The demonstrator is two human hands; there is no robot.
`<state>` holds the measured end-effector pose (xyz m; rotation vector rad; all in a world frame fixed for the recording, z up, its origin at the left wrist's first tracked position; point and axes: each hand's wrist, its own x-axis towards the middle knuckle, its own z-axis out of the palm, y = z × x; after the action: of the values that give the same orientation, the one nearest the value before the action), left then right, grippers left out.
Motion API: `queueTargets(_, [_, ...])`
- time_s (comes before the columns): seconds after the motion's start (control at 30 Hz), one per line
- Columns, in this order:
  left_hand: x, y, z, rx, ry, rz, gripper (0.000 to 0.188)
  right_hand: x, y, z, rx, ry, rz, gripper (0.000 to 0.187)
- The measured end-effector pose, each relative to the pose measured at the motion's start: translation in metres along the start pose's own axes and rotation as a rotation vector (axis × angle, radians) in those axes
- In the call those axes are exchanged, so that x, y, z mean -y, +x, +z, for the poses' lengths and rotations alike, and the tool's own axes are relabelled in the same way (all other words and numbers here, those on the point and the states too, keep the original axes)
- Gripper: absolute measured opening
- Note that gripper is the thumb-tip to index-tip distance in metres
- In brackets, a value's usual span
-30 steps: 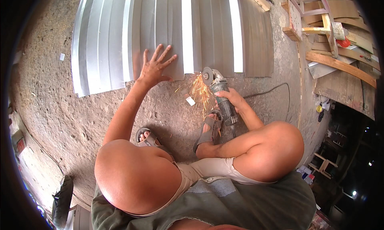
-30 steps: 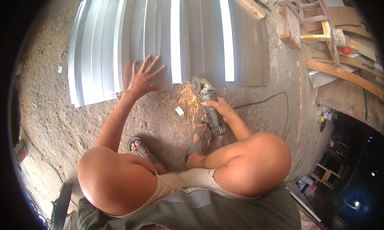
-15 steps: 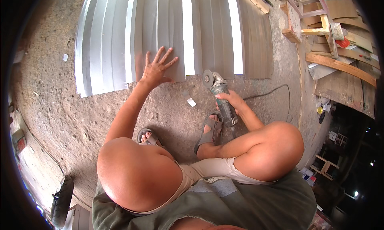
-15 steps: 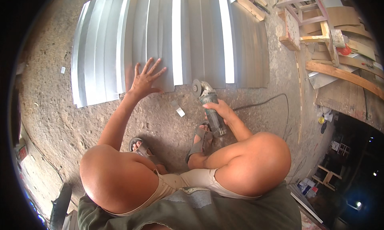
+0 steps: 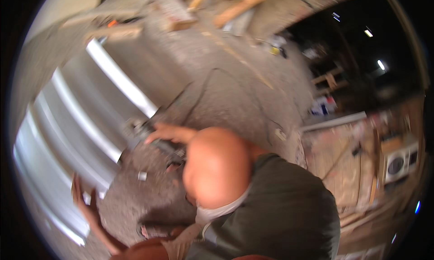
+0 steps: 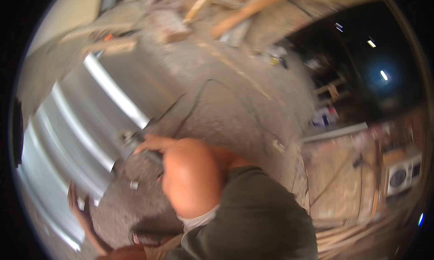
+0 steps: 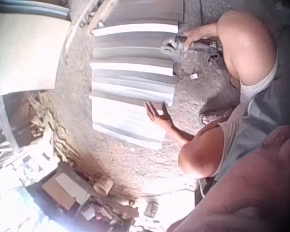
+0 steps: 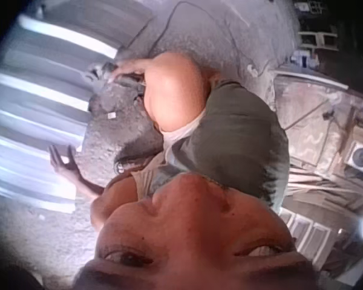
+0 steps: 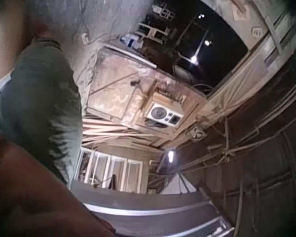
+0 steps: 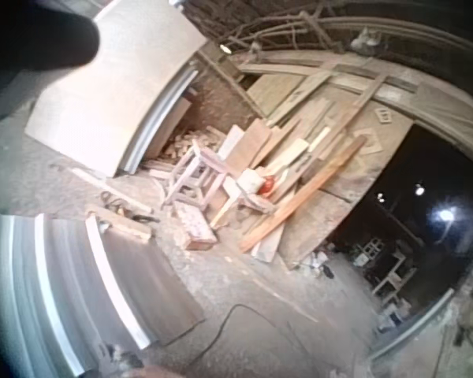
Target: The person cuts a corrugated metal sheet using an angle grinder while sitting on the ground.
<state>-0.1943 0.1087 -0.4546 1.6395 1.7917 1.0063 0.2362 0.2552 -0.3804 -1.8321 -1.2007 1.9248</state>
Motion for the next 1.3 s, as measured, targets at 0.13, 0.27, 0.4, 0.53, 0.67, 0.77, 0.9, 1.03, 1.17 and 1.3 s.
queueTargets(0.13, [0.062,-0.017,-0.061,-0.180,0.325,0.056,0.067,-0.008,0.010,0.000,0.170,0.172,-0.103,0.041])
queueTargets(0.27, [0.020,-0.013,-0.101,-0.337,0.673,0.186,0.056,-0.008,-0.002,0.000,0.197,0.218,-0.081,0.038])
queueTargets(0.4, [0.148,-0.071,-0.178,-0.391,0.579,-0.420,0.066,0.038,0.053,0.047,0.259,-0.012,-0.149,0.043])
queueTargets(0.53, [0.072,-0.072,-0.162,-0.376,0.449,-0.614,0.071,0.036,0.010,0.044,0.313,0.058,0.037,0.039])
queueTargets(0.67, [0.092,-0.079,-0.178,-0.470,0.656,-0.542,0.080,0.031,0.014,0.037,0.277,0.045,-0.038,0.037])
queueTargets(0.77, [0.081,-0.111,-0.176,-0.438,0.642,-0.725,0.082,0.044,0.014,0.039,0.344,-0.082,-0.081,0.039])
queueTargets(0.9, [0.082,-0.136,-0.184,-0.459,0.455,-0.710,0.083,0.072,0.014,0.046,0.389,-0.209,-0.067,0.043])
queueTargets(1.03, [0.081,-0.111,-0.178,-0.413,0.470,-0.583,0.086,0.119,0.006,0.059,0.387,-0.360,-0.101,0.045])
queueTargets(1.17, [0.081,-0.072,-0.171,-0.114,0.648,-0.488,0.096,0.170,0.004,0.092,0.434,-0.606,-0.079,0.052])
queueTargets(1.3, [0.093,-0.030,-0.162,0.245,0.736,-0.338,0.108,0.224,-0.006,0.150,0.531,-0.926,-0.061,0.056])
